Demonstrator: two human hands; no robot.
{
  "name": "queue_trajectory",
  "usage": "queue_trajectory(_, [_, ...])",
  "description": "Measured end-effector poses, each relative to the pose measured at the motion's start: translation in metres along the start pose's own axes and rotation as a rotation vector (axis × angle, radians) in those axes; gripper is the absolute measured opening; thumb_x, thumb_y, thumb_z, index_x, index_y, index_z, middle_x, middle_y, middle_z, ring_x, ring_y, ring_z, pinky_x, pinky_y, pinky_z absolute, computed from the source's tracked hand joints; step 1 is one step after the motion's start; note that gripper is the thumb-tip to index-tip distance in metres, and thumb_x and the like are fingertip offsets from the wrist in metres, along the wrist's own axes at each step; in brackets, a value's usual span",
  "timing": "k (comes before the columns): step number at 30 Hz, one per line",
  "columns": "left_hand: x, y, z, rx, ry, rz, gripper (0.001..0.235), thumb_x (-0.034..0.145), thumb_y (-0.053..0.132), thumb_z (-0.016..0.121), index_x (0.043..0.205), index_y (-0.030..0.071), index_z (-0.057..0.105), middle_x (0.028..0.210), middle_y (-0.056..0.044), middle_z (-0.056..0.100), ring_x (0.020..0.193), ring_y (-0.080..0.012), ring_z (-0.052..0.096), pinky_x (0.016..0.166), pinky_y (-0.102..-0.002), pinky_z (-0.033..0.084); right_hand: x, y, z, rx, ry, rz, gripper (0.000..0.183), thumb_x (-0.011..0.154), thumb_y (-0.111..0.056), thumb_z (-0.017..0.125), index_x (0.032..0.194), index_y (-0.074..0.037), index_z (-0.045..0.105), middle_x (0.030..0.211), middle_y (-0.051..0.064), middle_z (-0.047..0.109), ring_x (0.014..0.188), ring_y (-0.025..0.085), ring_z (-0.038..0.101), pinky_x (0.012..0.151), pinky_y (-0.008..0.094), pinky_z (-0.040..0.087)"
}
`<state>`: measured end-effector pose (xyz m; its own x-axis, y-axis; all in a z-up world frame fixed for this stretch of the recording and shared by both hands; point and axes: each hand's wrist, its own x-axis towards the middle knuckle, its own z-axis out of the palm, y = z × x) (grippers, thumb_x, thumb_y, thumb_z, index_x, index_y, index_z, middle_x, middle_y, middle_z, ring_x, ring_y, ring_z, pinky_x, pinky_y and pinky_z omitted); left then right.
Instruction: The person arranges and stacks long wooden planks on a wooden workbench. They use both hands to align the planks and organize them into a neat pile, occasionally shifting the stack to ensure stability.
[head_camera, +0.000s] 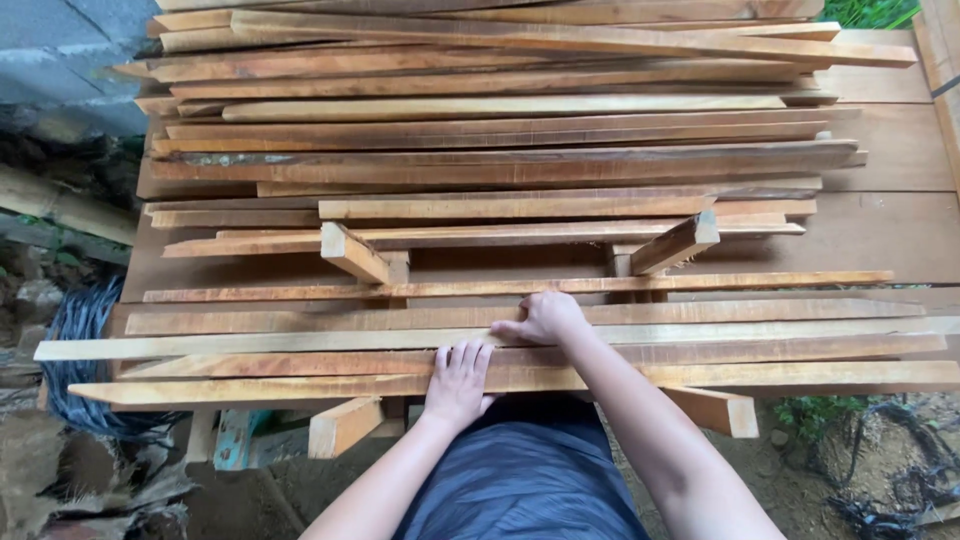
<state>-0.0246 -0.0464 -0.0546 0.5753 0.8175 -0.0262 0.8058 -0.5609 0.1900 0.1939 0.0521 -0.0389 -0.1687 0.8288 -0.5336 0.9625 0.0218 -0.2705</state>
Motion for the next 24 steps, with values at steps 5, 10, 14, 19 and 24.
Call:
queue_trajectory(5, [0.025, 0.014, -0.029, -0.015, -0.192, -0.074, 0.095, 0.068, 0.053, 0.085, 0.14, 0.007, 0.043, 0.137, -0.012, 0.046, 0.131, -0.0301, 0.04, 0.111, -0.051, 0.028, -0.003, 0.004, 0.008, 0.0, 0.024, -0.023, 0.092, 0.073, -0.091, 0.053, 0.095, -0.006, 0.079, 0.09, 0.021, 0.076, 0.088, 0.037, 0.074, 0.083, 0.047, 0.059])
queue_trajectory(10, [0.088, 0.025, -0.074, 0.049, -0.669, -0.182, 0.104, 0.074, 0.065, 0.082, 0.146, 0.0, 0.044, 0.137, -0.015, 0.053, 0.131, -0.0298, 0.046, 0.114, -0.051, 0.024, -0.001, 0.009, 0.017, 0.072, 0.063, -0.058, 0.09, 0.075, -0.086, 0.057, 0.111, -0.005, 0.075, 0.091, 0.023, 0.075, 0.087, 0.04, 0.073, 0.081, 0.049, 0.058])
queue_trajectory(14, [0.129, 0.016, -0.06, -0.001, -0.924, -0.16, 0.078, 0.081, 0.074, 0.067, 0.124, 0.009, 0.072, 0.124, -0.011, 0.072, 0.12, -0.0249, 0.065, 0.115, -0.05, 0.034, -0.005, 0.013, 0.013, 0.276, 0.175, -0.131, 0.06, 0.084, -0.063, 0.067, 0.11, -0.009, 0.078, 0.093, 0.02, 0.076, 0.087, 0.04, 0.074, 0.082, 0.047, 0.059])
queue_trajectory(19, [0.174, -0.02, -0.028, -0.169, -1.027, -0.247, 0.072, 0.083, 0.071, 0.067, 0.124, 0.012, 0.072, 0.125, -0.01, 0.072, 0.119, -0.0249, 0.066, 0.106, -0.048, 0.047, 0.025, 0.025, -0.011, 0.668, 0.266, -0.1, 0.034, 0.089, -0.04, 0.073, 0.104, -0.011, 0.079, 0.094, 0.012, 0.079, 0.084, 0.03, 0.079, 0.077, 0.04, 0.064])
queue_trajectory(24, [0.247, -0.07, -0.042, -0.443, -0.627, -0.528, 0.057, 0.089, 0.059, 0.063, 0.124, 0.014, 0.07, 0.125, -0.011, 0.073, 0.119, -0.0267, 0.068, 0.106, -0.046, 0.049, 0.104, 0.061, -0.043, 0.486, 0.602, -0.04, 0.034, 0.092, -0.037, 0.073, 0.112, -0.01, 0.076, 0.118, 0.012, 0.074, 0.113, 0.029, 0.068, 0.097, 0.041, 0.054])
